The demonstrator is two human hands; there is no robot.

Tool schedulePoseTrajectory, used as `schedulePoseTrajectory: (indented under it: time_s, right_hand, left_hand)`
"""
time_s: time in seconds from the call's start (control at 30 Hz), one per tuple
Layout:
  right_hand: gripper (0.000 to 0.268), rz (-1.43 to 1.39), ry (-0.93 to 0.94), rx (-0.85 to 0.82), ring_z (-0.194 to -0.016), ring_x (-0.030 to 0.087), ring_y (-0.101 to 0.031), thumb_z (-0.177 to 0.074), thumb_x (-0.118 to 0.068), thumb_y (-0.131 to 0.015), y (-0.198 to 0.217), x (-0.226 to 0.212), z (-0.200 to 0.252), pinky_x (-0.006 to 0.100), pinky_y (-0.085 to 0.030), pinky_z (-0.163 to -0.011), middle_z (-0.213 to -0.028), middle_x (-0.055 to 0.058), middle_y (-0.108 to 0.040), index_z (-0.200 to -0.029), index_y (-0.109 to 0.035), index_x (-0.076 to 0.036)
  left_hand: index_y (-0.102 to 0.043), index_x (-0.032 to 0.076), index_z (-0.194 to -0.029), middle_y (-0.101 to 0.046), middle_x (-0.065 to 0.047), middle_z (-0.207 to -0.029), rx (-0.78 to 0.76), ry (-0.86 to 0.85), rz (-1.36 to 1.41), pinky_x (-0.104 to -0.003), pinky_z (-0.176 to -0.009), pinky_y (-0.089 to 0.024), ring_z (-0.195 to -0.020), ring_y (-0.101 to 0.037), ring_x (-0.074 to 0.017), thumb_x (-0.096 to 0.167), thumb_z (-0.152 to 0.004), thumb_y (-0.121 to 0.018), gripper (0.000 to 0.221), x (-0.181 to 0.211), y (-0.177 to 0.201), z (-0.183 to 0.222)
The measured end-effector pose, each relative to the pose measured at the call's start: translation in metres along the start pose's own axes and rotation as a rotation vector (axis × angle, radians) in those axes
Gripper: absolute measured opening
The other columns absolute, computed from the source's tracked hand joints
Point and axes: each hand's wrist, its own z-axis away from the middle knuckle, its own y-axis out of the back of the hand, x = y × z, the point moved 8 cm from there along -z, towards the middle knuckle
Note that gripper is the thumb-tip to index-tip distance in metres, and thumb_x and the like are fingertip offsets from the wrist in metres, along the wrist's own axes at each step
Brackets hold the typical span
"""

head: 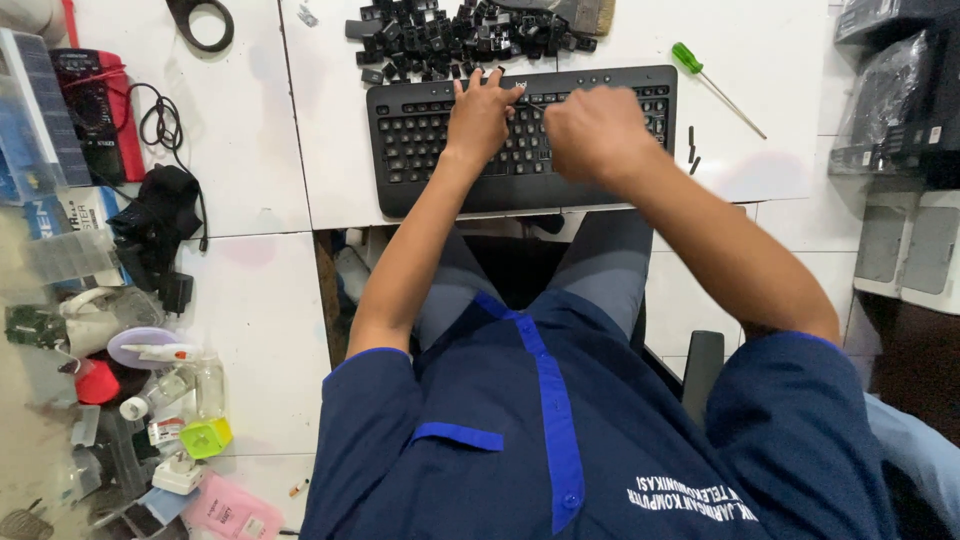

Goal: Removing individual keys from a computer keyboard using a flathead screwdriver as a prying tool.

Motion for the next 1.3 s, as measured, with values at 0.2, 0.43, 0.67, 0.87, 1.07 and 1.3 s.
schedulePoseTrajectory:
  time_s: [0.2, 0.43, 0.67, 0.87, 1.07, 1.3]
  right_hand:
    - [0.073, 0.11, -0.166, 0.587, -0.062, 0.025, -0.083, -0.101, -0.021, -0.071, -0.137, -0.046, 0.018, 0.04, -0.057, -0.048, -0.092, 0.001, -0.082, -0.173, -0.062, -0.008]
    - [0.093, -0.18, -0.215, 0.891, -0.05, 0.031, -0.057, -0.092, -0.016, -0.075, -0.231, -0.038, 0.014, 0.05, -0.041, -0.037, -0.089, -0.001, -0.059, -0.183, -0.058, -0.026]
    - [0.089, -0.363, -0.145, 1.148, -0.051, 0.022, -0.045, -0.09, -0.002, -0.069, -0.241, -0.033, 0.01, 0.039, -0.036, -0.044, -0.079, -0.007, -0.056, -0.175, -0.07, -0.027]
    - [0.088, -0.428, -0.143, 1.191, -0.051, 0.02, -0.042, -0.087, -0.004, -0.068, -0.246, -0.031, 0.01, 0.038, -0.034, -0.046, -0.076, -0.006, -0.056, -0.173, -0.074, -0.027]
    - [0.068, -0.773, -0.066, 1.08, -0.059, 0.019, -0.039, -0.112, -0.004, -0.068, -0.257, -0.015, 0.0, 0.039, -0.039, -0.053, -0.075, -0.003, -0.053, -0.176, -0.068, -0.028]
    - [0.056, -0.867, -0.117, 0.934, -0.063, 0.028, -0.056, -0.12, -0.016, -0.072, -0.261, 0.005, 0.013, 0.048, -0.046, -0.059, -0.075, 0.002, -0.059, -0.174, -0.07, -0.034]
  left_hand:
    - [-0.077, 0.023, -0.15, -0.057, -0.033, -0.164, -0.058, 0.01, -0.054, -0.101, -0.12, -0.033, -0.157, -0.044, -0.0694, 0.007, -0.115, -0.071, 0.04, 0.017, 0.013, 0.005]
    - [-0.08, 0.015, -0.146, -0.062, -0.04, -0.158, 0.026, -0.064, -0.18, -0.102, -0.12, -0.03, -0.158, -0.049, -0.0649, -0.009, -0.103, -0.076, 0.05, 0.017, -0.019, -0.007]
    - [-0.082, 0.002, -0.108, -0.074, -0.032, -0.137, 0.091, -0.114, -0.172, -0.078, -0.112, -0.06, -0.142, -0.067, -0.0533, -0.011, -0.098, -0.082, 0.016, 0.023, -0.011, -0.013]
    - [-0.085, 0.003, -0.115, -0.076, -0.027, -0.137, 0.101, -0.096, -0.131, -0.076, -0.112, -0.061, -0.138, -0.07, -0.0504, -0.002, -0.102, -0.083, 0.014, 0.02, -0.01, -0.012]
    - [-0.089, 0.007, -0.115, -0.08, -0.019, -0.132, 0.125, -0.06, -0.139, -0.073, -0.11, -0.064, -0.134, -0.074, -0.0457, 0.009, -0.102, -0.087, 0.013, 0.023, -0.002, -0.013]
    - [-0.089, 0.006, -0.103, -0.085, -0.014, -0.118, 0.016, -0.182, -0.324, -0.08, -0.124, -0.049, -0.107, -0.083, -0.0381, 0.008, -0.095, -0.085, 0.009, 0.04, 0.007, -0.024]
